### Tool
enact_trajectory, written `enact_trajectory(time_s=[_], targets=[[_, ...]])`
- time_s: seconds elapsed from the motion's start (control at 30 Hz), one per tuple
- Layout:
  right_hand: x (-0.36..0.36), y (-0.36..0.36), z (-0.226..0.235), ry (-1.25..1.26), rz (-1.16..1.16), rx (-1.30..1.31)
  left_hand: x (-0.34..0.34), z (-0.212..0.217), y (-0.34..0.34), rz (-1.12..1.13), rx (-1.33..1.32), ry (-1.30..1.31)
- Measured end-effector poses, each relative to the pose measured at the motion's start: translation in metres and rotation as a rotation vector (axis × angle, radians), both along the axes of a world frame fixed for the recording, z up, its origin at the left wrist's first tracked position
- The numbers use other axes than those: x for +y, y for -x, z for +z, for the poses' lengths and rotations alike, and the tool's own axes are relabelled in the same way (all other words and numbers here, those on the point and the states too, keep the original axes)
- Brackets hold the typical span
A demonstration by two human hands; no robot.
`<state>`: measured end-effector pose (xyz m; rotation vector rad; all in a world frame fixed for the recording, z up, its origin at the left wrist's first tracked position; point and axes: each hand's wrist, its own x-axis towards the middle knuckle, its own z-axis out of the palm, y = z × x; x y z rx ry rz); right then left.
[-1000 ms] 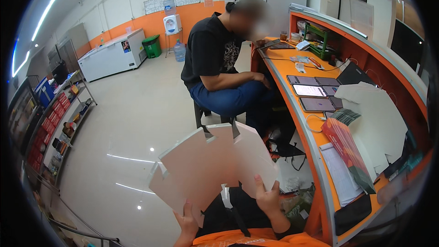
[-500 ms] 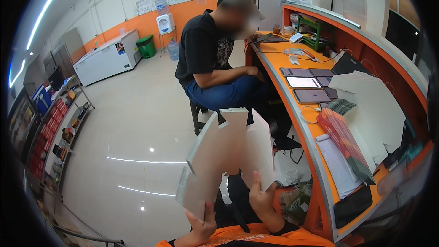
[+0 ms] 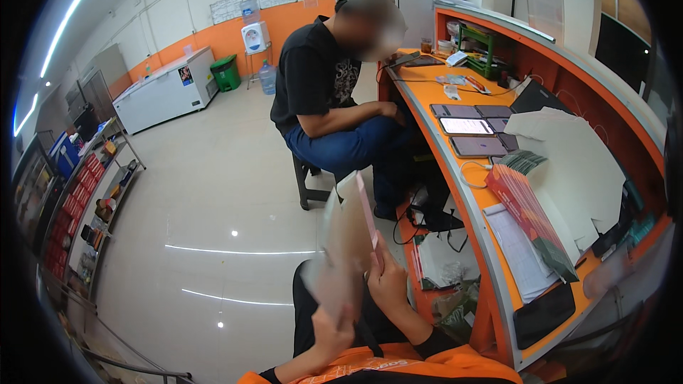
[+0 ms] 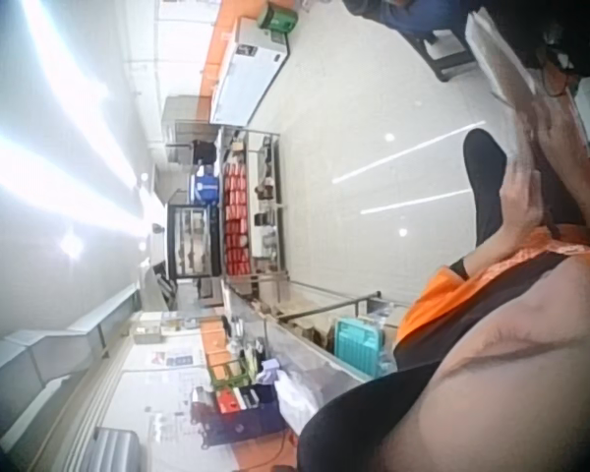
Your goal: The person repeatedly folds flat paperboard blanks into small rectangular boxes, tucks flaps, and places the finished boxes on a nearby counter. The person handles the blanks one at a time, folding edges and corners to form the box shape, then sets each completed unit aside.
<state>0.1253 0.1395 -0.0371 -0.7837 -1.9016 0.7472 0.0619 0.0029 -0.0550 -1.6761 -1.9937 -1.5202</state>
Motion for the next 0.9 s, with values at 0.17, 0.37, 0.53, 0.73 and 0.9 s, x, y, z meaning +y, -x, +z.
enact_trajectory(time_s=[0.17,0.37,0.53,0.73,0.9], targets=[[-0.013,-0.012,0.015,0.068,-0.018,-0.013,0.018,0.034,0.036,0.105,-0.847,-0.089],[-0.042,-0.013,0.019,-0.118,0.058,-0.053,0.024,0.032,0.059,0.234,-0.769,-0.151],[-0.042,-0.011,0.021,-0.113,0.074,-0.052,0.022,0.032,0.032,0.213,-0.770,-0.188],[-0.045,-0.010,0.018,-0.098,0.033,-0.009,0.025,0.024,0.031,0.174,-0.738,-0.169],[-0.045,-0.010,0.021,-0.078,0.027,-0.001,0.025,0.011,0.030,0.192,-0.585,-0.088]])
